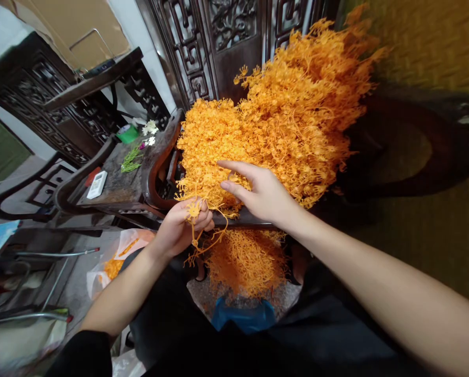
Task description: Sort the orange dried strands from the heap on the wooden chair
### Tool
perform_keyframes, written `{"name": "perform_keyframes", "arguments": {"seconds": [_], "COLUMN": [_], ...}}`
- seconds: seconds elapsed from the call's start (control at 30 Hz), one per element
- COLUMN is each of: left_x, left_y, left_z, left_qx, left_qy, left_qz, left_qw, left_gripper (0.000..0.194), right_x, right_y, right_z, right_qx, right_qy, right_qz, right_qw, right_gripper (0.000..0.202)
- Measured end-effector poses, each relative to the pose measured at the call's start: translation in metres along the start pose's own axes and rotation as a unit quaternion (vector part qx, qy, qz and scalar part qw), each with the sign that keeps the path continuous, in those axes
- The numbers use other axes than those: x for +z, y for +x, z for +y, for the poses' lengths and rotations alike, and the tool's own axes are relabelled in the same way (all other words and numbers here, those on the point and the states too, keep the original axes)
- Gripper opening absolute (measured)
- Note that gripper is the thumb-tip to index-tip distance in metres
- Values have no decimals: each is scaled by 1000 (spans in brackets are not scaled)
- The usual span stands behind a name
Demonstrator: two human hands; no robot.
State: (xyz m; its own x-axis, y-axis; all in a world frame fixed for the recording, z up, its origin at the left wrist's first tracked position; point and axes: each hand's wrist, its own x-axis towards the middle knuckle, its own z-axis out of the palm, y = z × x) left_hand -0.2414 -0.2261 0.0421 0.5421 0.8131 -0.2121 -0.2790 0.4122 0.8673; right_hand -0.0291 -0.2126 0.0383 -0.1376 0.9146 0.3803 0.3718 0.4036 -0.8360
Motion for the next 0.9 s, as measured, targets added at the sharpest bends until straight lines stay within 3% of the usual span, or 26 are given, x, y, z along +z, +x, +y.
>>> {"name": "perform_keyframes", "arguments": {"seconds": [0.13,0.23,0.37,0.5,0.6,0.67,0.77,0.83,0.9], "left_x": [1,1,5,10,10,9,4,1,-1], "left_y": [-2,-1,4,12,14,13,8,6,5], "left_z": [-1,-1,4,10,11,12,13,15,17], "left_qx": [-13,-9,-5,-24,-24,-24,-8,6,9], "left_qy": [-1,2,-1,-13,-35,-39,-32,-28,-30], "left_qz": [0,-11,-11,14,3,-12,-2,23,40], "left_qw": [1000,1000,1000,1000,999,999,999,999,999], "left_gripper": [17,20,25,20,16,14,17,17,17], "right_x": [-1,2,8,16,14,4,-21,-33,-38], "right_y": [1,0,1,7,14,22,32,34,31], "right_z": [7,4,-3,-5,-2,5,17,22,21], "right_qx": [-62,3,140,149,153,169,191,213,230], "right_qy": [-47,-17,157,170,181,220,302,343,362], "right_qz": [-3,44,123,146,166,202,293,252,150], "right_qw": [997,999,970,963,957,939,887,879,891], "right_gripper": [30,28,40,42,37,30,20,17,18]}}
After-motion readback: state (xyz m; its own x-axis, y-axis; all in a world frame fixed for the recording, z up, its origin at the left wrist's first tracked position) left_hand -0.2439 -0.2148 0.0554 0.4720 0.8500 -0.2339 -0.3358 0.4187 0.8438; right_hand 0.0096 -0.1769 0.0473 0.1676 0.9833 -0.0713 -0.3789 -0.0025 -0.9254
